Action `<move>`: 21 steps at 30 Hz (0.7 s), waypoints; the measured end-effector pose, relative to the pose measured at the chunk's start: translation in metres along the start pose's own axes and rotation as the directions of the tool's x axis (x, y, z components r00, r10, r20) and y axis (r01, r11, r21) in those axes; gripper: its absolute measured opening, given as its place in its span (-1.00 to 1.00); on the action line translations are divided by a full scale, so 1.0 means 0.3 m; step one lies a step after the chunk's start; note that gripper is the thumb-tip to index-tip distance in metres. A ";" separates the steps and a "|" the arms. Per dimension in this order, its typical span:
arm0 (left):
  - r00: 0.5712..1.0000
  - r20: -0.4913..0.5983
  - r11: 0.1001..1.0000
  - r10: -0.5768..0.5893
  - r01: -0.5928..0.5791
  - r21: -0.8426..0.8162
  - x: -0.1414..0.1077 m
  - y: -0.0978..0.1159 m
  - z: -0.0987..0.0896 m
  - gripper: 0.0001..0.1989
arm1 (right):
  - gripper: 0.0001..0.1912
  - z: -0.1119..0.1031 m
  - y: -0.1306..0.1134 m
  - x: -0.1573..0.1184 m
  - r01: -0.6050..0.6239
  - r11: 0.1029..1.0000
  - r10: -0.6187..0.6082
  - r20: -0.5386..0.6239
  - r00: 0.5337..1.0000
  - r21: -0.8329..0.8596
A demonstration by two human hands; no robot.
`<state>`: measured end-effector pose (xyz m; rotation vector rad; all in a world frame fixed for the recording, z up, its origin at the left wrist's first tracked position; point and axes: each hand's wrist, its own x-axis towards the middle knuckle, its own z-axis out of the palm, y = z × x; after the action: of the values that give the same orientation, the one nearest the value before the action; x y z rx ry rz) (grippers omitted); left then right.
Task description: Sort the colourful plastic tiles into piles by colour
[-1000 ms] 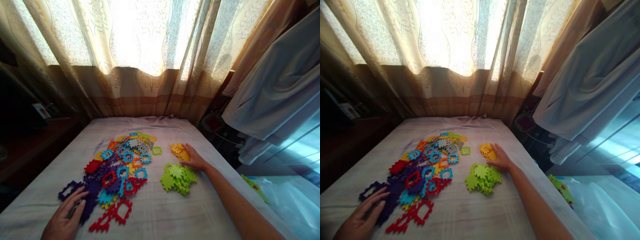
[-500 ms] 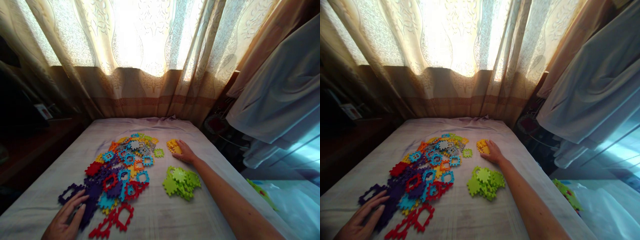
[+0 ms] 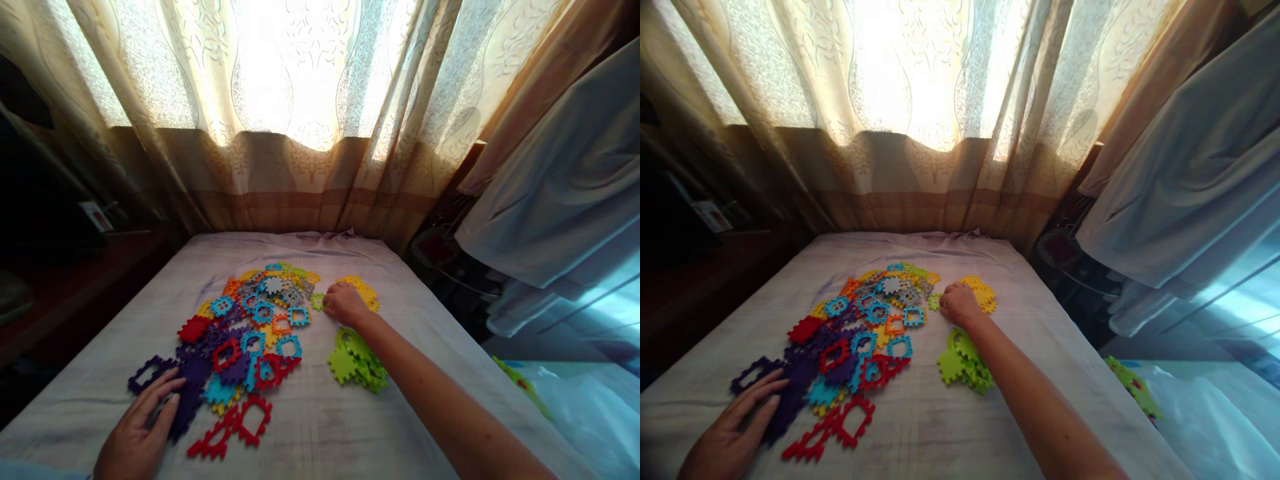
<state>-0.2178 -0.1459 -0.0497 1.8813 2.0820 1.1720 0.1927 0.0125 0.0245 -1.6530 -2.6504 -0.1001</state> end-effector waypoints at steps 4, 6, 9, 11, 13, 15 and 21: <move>1.000 -0.006 1.000 -0.003 0.003 -0.024 0.004 0.005 -0.001 -0.58 | -0.77 -0.028 -0.026 -0.006 0.000 1.000 0.001 0.026 1.000 -0.025; 1.000 -0.002 1.000 0.004 -0.004 -0.014 0.006 0.002 0.001 -0.58 | -0.76 -0.039 -0.024 -0.031 -0.012 1.000 0.013 0.029 0.999 -0.028; 1.000 0.011 1.000 0.013 -0.013 -0.006 0.008 0.000 0.002 -0.56 | -0.74 -0.055 -0.017 -0.096 -0.052 0.998 0.053 0.024 0.998 -0.030; 1.000 0.019 1.000 0.009 -0.009 -0.011 0.008 0.004 0.001 -0.55 | -0.74 -0.067 -0.014 -0.155 -0.091 0.996 0.091 -0.002 0.996 -0.001; 1.000 0.024 1.000 0.006 -0.006 -0.015 0.008 0.010 0.000 -0.55 | -0.76 -0.084 -0.016 -0.220 -0.120 0.991 0.122 -0.043 0.992 0.056; 0.999 0.030 1.000 0.014 -0.013 -0.015 0.008 0.016 -0.003 -0.55 | -0.79 -0.103 -0.025 -0.285 -0.122 0.987 0.129 -0.067 0.989 0.101; 0.999 0.043 1.000 0.027 -0.027 -0.015 0.012 0.017 -0.004 -0.56 | -0.73 -0.117 -0.119 -0.400 -0.121 0.987 0.124 -0.025 0.992 0.108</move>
<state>-0.2153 -0.1437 -0.0445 1.9166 2.0267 1.1388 0.2127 -0.1130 0.0521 -1.7591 -2.4776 0.0157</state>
